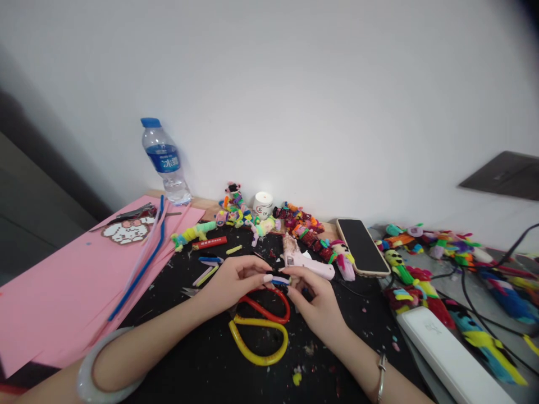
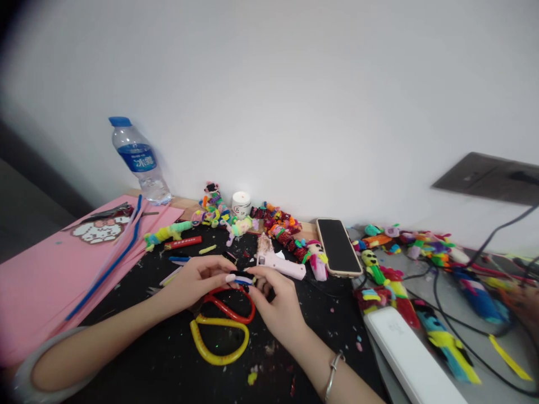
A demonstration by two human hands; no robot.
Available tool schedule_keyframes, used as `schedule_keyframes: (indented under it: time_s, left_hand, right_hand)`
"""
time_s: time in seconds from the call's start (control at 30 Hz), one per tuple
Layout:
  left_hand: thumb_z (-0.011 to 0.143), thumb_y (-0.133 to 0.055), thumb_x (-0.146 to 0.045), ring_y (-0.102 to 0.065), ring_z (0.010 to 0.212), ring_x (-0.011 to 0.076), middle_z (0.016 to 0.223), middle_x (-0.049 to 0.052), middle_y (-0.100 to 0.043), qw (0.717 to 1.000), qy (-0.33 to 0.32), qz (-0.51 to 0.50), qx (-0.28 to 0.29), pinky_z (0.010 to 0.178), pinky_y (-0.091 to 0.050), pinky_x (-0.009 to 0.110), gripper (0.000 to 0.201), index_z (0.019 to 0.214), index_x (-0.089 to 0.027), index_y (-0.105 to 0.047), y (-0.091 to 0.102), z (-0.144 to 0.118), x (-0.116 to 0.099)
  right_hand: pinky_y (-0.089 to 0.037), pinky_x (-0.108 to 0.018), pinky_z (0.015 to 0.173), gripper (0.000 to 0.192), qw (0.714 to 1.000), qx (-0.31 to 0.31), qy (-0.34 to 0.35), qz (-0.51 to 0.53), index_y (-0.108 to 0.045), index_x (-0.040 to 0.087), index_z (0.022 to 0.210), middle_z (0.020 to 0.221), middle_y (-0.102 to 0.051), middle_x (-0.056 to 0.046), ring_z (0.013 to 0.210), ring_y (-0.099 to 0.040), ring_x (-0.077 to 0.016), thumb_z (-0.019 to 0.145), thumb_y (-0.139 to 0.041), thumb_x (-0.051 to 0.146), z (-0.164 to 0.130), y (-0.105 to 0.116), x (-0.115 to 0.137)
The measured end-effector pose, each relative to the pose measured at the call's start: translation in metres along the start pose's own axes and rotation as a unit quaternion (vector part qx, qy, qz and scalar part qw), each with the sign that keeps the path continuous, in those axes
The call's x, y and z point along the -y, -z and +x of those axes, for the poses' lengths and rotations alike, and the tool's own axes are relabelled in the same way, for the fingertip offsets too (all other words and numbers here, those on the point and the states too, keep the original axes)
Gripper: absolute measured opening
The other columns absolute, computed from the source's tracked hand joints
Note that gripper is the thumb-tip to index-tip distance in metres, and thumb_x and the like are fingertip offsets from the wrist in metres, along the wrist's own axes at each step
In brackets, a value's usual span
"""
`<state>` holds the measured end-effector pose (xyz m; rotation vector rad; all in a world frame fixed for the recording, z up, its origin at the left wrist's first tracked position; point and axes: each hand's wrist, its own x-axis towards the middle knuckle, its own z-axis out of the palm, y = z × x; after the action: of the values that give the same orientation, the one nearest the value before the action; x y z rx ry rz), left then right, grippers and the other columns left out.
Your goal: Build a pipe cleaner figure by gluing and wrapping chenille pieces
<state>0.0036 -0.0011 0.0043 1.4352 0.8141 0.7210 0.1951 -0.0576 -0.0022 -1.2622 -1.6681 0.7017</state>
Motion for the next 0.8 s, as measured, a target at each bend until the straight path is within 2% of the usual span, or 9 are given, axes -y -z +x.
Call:
schedule_keyframes:
  time_s: [0.17, 0.27, 0.43, 0.63, 0.8]
  left_hand:
    - [0.077, -0.064, -0.024, -0.068, 0.078, 0.0163, 0.090, 0.005, -0.070, 0.998, -0.002, -0.054, 0.016, 0.073, -0.053, 0.028, 0.021, 0.096, -0.015, -0.059, -0.0009, 0.0009, 0.0017]
    - [0.073, -0.066, -0.020, -0.067, 0.085, 0.0176, 0.095, 0.005, -0.070, 0.999, -0.014, -0.032, 0.016, 0.079, -0.052, 0.030, 0.026, 0.099, -0.016, -0.060, -0.0013, 0.0003, 0.0020]
    - [0.075, -0.064, -0.021, -0.067, 0.075, 0.0160, 0.081, 0.003, -0.071, 0.998, -0.023, 0.064, -0.002, 0.069, -0.052, 0.025, 0.015, 0.089, -0.015, -0.066, -0.0008, -0.0020, -0.0034]
    - [0.077, -0.063, -0.027, -0.068, 0.071, 0.0159, 0.076, 0.003, -0.072, 0.999, -0.011, 0.040, 0.005, 0.067, -0.052, 0.024, 0.015, 0.087, -0.015, -0.065, -0.0001, -0.0018, -0.0046]
    - [0.084, -0.054, -0.032, -0.068, 0.074, 0.0159, 0.077, 0.003, -0.071, 1.000, -0.012, -0.006, 0.001, 0.069, -0.053, 0.025, 0.020, 0.094, -0.016, -0.063, -0.0004, -0.0012, -0.0022]
  right_hand:
    - [-0.050, -0.026, 0.064, 0.019, 1.000, -0.010, -0.020, 0.000, -0.065, 0.018, 0.095, 0.082, -0.067, -0.004, 0.069, -0.061, -0.0154, 0.081, -0.053, 0.016, 0.0007, -0.0015, -0.0035]
    - [-0.051, -0.027, 0.066, 0.018, 1.000, -0.008, -0.024, -0.004, -0.066, 0.019, 0.093, 0.086, -0.069, -0.005, 0.075, -0.063, -0.0170, 0.082, -0.052, 0.017, 0.0005, -0.0003, -0.0034]
    - [-0.049, -0.025, 0.064, 0.018, 1.000, 0.003, -0.005, -0.010, -0.065, 0.019, 0.091, 0.082, -0.068, -0.004, 0.073, -0.062, -0.0160, 0.085, -0.049, 0.017, 0.0000, 0.0021, 0.0007]
    - [-0.046, -0.023, 0.055, 0.019, 1.000, 0.002, -0.016, 0.002, -0.064, 0.019, 0.096, 0.075, -0.065, -0.001, 0.060, -0.056, -0.0133, 0.079, -0.056, 0.017, 0.0001, -0.0002, 0.0022]
    - [-0.048, -0.025, 0.064, 0.016, 0.998, -0.007, -0.045, 0.033, -0.064, 0.021, 0.092, 0.084, -0.068, -0.003, 0.073, -0.062, -0.0164, 0.083, -0.052, 0.020, 0.0000, 0.0001, -0.0026]
